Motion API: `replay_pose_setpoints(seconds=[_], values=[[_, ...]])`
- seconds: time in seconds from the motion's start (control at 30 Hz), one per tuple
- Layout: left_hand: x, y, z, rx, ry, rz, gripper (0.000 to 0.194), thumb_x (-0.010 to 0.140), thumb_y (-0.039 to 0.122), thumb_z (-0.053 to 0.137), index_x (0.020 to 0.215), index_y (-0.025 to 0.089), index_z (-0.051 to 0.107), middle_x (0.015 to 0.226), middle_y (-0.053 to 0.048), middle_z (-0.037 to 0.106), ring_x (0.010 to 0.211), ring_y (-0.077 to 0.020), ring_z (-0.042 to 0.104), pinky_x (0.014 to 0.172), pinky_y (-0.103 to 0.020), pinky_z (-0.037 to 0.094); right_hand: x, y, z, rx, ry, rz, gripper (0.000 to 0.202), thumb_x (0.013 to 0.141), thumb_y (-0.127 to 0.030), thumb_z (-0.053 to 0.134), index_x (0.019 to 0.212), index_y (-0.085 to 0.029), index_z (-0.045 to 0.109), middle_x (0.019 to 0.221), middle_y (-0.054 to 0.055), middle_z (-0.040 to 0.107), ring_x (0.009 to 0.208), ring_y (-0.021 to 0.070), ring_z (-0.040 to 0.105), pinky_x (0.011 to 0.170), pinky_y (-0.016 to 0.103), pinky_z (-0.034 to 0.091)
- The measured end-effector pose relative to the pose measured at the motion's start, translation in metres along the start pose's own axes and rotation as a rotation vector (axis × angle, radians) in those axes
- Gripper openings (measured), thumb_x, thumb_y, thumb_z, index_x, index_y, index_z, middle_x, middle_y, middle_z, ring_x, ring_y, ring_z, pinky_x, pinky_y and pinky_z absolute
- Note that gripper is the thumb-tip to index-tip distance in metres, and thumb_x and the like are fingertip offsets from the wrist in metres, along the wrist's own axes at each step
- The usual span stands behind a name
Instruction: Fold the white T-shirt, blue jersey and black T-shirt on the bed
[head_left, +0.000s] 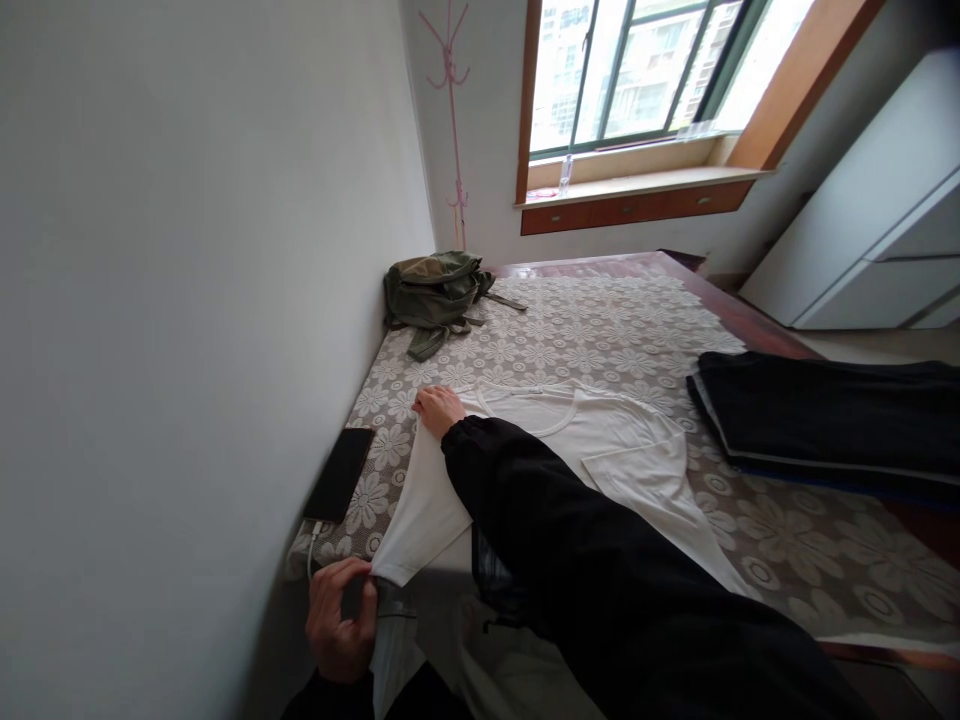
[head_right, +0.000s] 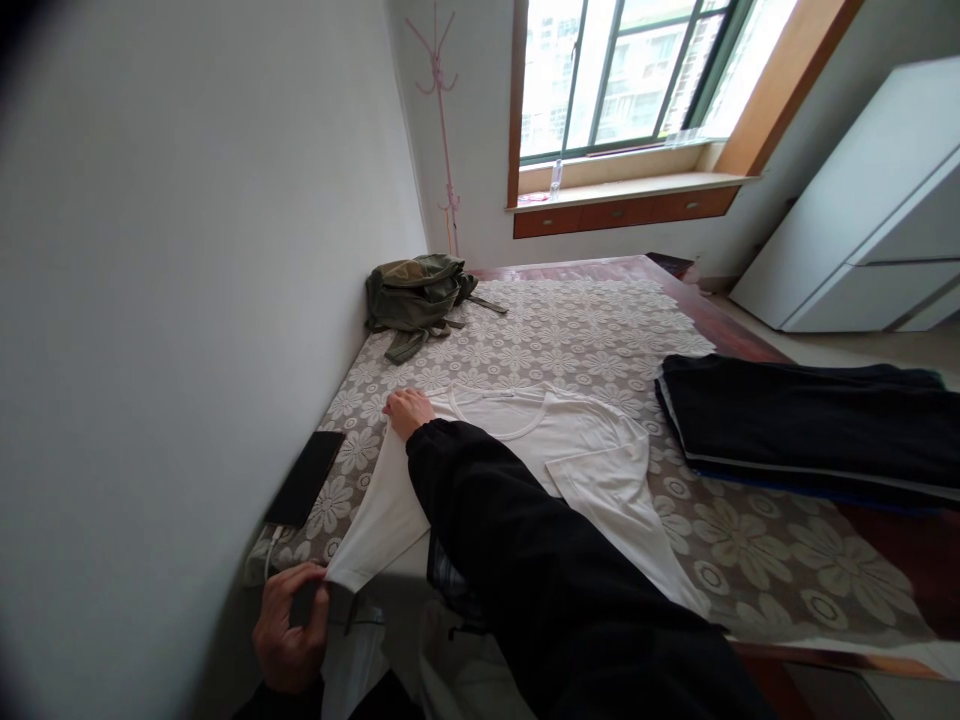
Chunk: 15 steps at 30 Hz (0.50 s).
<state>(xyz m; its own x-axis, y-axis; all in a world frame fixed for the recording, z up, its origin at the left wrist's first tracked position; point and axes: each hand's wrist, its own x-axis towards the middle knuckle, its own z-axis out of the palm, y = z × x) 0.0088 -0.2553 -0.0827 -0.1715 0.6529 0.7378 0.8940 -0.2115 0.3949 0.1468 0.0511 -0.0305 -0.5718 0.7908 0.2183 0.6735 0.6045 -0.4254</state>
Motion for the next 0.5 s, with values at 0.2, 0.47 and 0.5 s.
replay_pose_setpoints(seconds=[0.2, 0.47, 0.5], values=[[-0.014, 0.011, 0.006, -0.065, -0.017, -0.263, 0.012, 0.096, 0.031, 0.060, 0.101, 0.022, 0.066, 0.095, -0.005, 0.070, 0.086, -0.0217, 0.068, 0.082, -0.035, 0.057, -0.004, -0.001, 0.000, 0.018, 0.025, 0.029, 0.023, 0.100, -0.023, 0.050, 0.116, -0.019, 0.066, 0.120, 0.010, 0.068, 0.112, 0.0249, 0.056, 0.098, 0.038, 0.038], [-0.003, 0.011, -0.004, -0.027, -0.133, -0.425, 0.033, 0.095, 0.051, 0.059, 0.088, 0.022, 0.073, 0.085, -0.006, 0.076, 0.076, -0.0230, 0.071, 0.071, -0.032, 0.058, -0.006, 0.001, 0.000, 0.049, 0.069, 0.064, 0.017, 0.091, -0.020, 0.054, 0.096, -0.021, 0.071, 0.120, 0.009, 0.066, 0.119, 0.0266, 0.049, 0.106, 0.045, 0.030], [0.000, 0.013, -0.006, -0.024, -0.154, -0.452, 0.036, 0.093, 0.054, 0.060, 0.087, 0.022, 0.074, 0.084, -0.006, 0.077, 0.075, -0.0232, 0.071, 0.070, -0.032, 0.058, -0.006, 0.002, 0.000, 0.056, 0.071, 0.060, 0.015, 0.090, -0.021, 0.056, 0.094, -0.021, 0.070, 0.118, 0.008, 0.066, 0.118, 0.0266, 0.049, 0.106, 0.045, 0.030]])
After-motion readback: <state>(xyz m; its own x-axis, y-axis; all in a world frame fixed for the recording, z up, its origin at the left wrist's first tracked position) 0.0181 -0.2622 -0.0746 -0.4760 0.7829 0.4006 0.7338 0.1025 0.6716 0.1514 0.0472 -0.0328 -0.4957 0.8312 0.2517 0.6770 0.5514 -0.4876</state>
